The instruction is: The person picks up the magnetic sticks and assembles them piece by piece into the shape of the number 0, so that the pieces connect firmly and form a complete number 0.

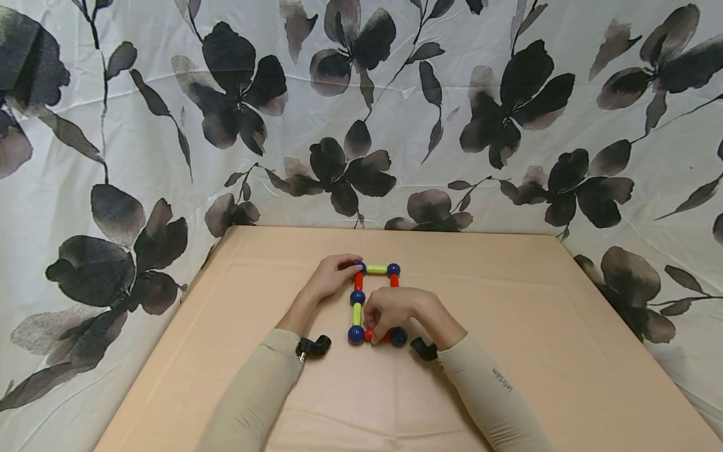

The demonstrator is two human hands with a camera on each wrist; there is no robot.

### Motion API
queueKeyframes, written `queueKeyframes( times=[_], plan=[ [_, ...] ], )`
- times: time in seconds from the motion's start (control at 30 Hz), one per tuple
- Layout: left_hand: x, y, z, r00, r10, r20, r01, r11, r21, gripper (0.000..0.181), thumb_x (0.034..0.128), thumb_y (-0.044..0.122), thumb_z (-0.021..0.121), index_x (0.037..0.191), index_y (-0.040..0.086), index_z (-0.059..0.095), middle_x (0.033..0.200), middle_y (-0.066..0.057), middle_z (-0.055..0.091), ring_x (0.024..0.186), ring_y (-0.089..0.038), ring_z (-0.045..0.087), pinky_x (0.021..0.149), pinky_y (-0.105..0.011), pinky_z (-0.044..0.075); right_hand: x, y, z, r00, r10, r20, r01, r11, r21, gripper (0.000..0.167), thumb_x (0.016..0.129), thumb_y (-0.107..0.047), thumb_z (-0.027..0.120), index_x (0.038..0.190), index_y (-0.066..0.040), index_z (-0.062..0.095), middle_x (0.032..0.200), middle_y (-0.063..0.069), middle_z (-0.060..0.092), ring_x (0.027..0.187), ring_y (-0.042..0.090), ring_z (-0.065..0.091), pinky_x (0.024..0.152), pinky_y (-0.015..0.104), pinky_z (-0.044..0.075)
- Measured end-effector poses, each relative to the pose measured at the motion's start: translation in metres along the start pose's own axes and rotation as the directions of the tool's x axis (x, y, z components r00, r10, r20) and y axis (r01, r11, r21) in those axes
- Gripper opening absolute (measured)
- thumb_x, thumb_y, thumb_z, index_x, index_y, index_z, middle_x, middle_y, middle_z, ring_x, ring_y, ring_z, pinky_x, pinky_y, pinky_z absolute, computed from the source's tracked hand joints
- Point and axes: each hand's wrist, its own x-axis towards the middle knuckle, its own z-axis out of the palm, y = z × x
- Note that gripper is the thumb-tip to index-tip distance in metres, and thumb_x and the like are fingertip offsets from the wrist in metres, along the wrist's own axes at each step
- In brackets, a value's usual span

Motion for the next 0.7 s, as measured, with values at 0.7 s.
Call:
queueKeyframes(
  times=[0.7],
  plan=[
    [-0.001, 0.003, -0.003, 1.000, -0.005, -0.030, 0.006, 0.999, 0.047, 0.037, 0.1020, 0.032, 0.069, 0.134, 0.013, 0.069, 0.120, -0.010, 0.062, 0.110, -0.026, 0.058, 0.096, -0.042, 0.049, -0.020, 0.077, -0.026, 0.955, 0.119, -0.271, -0.080, 0.986, 0.149, 0.046, 0.091, -0.036, 0.081, 0.132, -0.018, 0.071, 0.096, 0.002, 0.066, 0.092, 0.021, 0.058, 0.082, 0.035, 0.047]
  ],
)
